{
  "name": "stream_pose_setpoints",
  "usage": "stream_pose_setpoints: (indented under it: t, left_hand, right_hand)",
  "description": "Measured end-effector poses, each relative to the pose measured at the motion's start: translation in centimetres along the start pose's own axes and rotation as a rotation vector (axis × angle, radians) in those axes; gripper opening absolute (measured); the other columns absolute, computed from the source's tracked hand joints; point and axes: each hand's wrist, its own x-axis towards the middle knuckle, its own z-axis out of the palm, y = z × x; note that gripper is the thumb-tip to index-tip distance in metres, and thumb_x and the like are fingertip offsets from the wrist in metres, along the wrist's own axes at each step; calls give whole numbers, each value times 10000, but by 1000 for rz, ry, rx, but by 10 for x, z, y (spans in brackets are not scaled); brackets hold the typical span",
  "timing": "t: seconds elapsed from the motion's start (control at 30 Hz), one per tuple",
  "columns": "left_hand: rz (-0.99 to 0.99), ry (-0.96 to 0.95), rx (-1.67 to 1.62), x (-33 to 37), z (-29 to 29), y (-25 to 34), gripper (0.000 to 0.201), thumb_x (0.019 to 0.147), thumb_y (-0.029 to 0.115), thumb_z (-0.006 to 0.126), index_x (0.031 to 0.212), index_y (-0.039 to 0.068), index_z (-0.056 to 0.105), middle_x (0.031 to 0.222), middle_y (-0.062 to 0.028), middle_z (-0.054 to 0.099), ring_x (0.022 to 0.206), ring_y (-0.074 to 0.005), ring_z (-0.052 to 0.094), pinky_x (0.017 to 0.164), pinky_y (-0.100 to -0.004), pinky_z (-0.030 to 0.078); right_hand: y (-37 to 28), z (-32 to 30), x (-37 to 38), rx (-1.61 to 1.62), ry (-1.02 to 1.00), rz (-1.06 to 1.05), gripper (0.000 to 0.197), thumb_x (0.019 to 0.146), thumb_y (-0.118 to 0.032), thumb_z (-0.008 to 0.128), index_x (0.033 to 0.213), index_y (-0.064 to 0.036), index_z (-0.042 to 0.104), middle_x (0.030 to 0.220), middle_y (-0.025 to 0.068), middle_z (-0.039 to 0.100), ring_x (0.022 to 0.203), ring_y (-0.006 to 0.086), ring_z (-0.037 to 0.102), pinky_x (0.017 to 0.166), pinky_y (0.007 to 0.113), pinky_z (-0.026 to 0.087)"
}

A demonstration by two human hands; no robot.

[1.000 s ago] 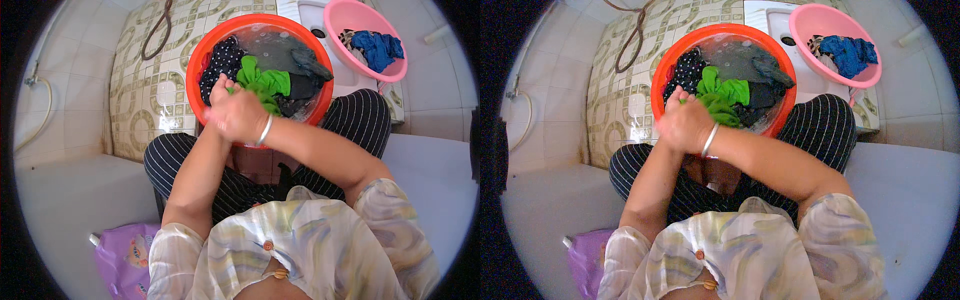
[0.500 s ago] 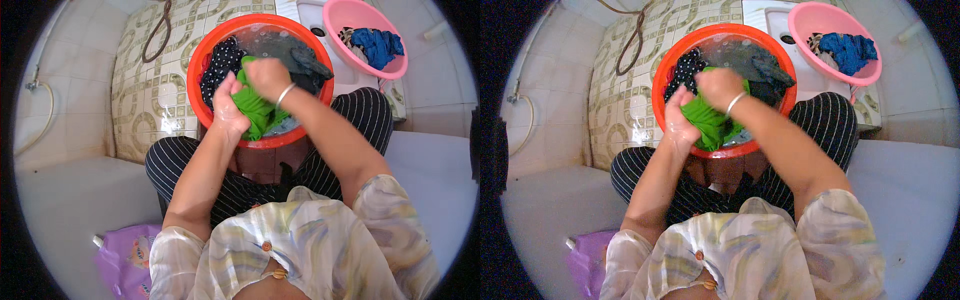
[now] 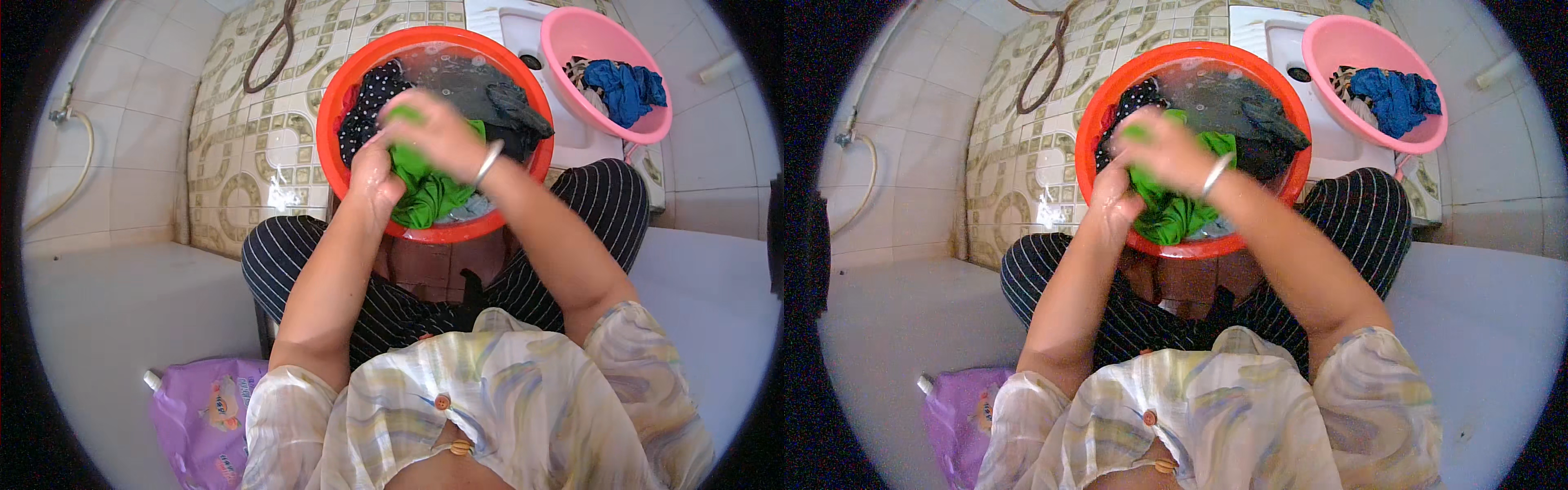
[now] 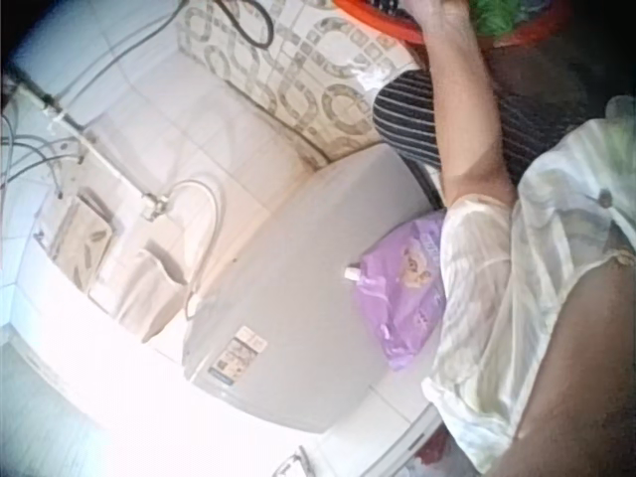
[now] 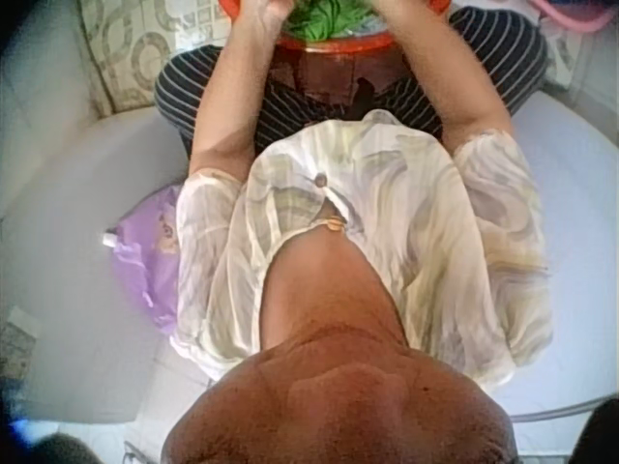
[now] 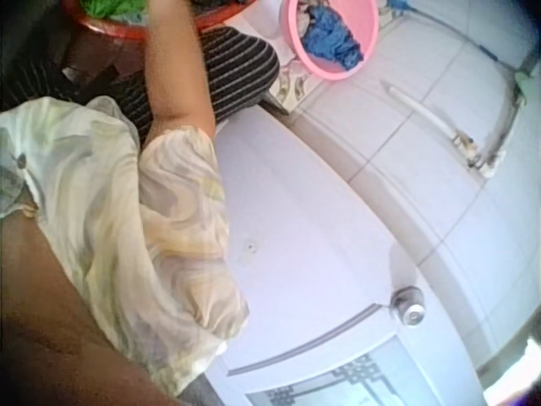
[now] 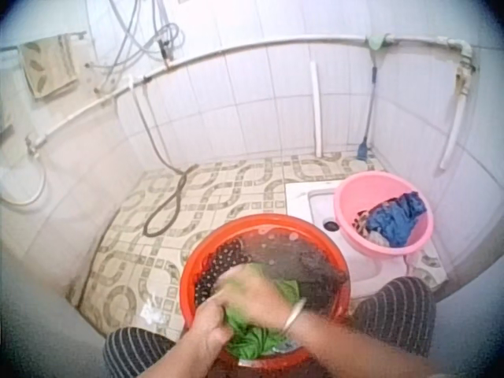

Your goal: The person washes clothes by hand, repeatedly scrubbing, rubbing, and rinsing a garment in a basin filled with water.

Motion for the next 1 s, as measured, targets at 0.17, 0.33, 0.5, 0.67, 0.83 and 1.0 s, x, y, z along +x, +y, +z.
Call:
stream_pose_setpoints:
  t: [0.17,0.33,0.5,0.67,0.83,1.0]
  left_hand:
    - [-258,-262,-93,21,-30,-7,283,840,374,456,823,108,551,819,-45,586,783,-180,556,707,-336,447]
    - [-29,41,-88,-6,23,-23,297,848,381,433,828,113,558,899,-58,592,845,-193,549,771,-374,428]
    - [-200,-722,-142,30,-44,2,365,860,372,348,604,178,520,626,-4,556,699,-147,555,646,-355,426]
    - [-114,42,-87,-10,36,-12,331,840,323,373,986,80,542,1007,-93,579,946,-263,536,869,-388,392]
    - [-204,-889,-373,48,-59,1,331,864,353,344,714,116,520,786,-88,586,757,-252,548,728,-408,426]
    - [-175,-376,-172,-20,10,21,357,822,422,466,599,149,405,682,-59,521,703,-230,523,722,-408,419]
  right_hand:
    - [-5,46,-21,-658,-7,-148,218,770,-257,491,714,-76,599,627,154,565,617,344,560,593,405,454]
    - [15,15,-2,-754,53,-75,229,779,-255,476,637,-111,583,537,137,549,505,300,554,446,415,425]
    - [-20,53,-22,-647,28,-396,163,727,-245,523,637,-120,574,626,109,570,571,277,566,441,392,425]
    - [30,0,4,-775,94,-41,224,785,-220,452,617,-102,540,540,126,533,504,294,549,455,412,434]
    - [-21,47,-22,-448,123,-407,212,753,-220,510,588,-86,520,580,136,524,557,320,534,515,394,435]
    - [36,-19,14,-219,142,228,322,844,-305,448,706,-32,549,553,102,494,559,176,530,538,321,421]
